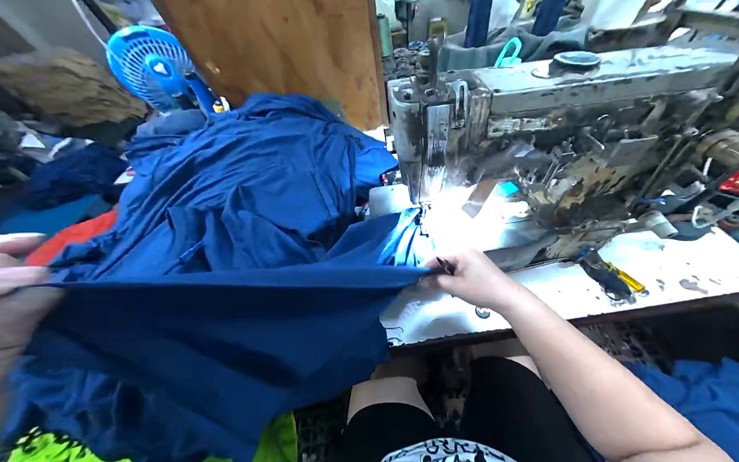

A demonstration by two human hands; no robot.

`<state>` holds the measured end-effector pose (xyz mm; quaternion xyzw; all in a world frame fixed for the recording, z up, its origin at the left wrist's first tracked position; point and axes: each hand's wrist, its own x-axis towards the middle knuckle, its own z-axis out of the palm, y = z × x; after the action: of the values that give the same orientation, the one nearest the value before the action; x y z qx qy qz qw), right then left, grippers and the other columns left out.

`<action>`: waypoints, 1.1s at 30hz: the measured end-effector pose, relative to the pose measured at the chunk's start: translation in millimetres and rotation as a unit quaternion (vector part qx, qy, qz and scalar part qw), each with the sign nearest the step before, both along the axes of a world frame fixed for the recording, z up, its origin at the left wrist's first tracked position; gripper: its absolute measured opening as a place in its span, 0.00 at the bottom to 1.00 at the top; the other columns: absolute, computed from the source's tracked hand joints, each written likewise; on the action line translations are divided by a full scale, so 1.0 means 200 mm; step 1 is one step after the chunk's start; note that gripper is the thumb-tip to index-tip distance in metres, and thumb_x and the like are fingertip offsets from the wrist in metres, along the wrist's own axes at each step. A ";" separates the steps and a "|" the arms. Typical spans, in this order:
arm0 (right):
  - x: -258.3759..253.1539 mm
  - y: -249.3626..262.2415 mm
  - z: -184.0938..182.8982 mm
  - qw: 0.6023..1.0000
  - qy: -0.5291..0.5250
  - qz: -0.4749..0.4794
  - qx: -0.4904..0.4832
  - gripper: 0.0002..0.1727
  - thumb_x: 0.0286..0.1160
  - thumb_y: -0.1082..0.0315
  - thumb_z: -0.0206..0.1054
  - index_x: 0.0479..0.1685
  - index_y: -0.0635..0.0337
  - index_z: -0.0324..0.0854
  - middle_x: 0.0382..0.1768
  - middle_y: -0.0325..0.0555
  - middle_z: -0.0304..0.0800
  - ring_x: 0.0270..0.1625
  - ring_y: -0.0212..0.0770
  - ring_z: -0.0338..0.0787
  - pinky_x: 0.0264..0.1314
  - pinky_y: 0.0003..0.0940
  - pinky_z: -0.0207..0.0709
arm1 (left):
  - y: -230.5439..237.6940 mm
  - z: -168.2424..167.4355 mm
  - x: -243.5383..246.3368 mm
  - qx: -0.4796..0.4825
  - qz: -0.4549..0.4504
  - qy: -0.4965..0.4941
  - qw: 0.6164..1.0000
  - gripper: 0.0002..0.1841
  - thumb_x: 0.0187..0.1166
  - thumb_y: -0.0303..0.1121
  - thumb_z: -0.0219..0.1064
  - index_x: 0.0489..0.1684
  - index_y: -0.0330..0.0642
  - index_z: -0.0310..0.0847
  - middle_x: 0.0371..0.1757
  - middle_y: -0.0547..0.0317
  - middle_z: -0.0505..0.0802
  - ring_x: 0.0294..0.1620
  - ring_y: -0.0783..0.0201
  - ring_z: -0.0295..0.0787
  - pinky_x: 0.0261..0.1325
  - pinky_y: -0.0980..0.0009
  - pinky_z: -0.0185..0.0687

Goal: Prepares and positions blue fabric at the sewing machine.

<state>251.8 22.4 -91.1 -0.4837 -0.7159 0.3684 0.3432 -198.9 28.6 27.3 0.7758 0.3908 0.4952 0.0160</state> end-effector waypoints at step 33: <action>0.01 0.02 -0.20 0.981 0.030 0.013 0.191 0.12 0.80 0.61 0.68 0.42 0.59 0.94 0.38 0.42 0.94 0.40 0.27 0.89 0.49 0.25 0.82 | 0.33 -0.19 0.87 -0.157 -0.332 0.279 0.887 0.04 0.71 0.32 0.65 0.31 0.47 0.87 0.28 0.76 0.85 0.29 0.90 0.75 0.33 0.92 0.70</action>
<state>253.1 25.6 -131.0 -0.3887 -0.7687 0.2437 0.4456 -24.3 95.0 -10.0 0.9539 0.1708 0.1559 0.1912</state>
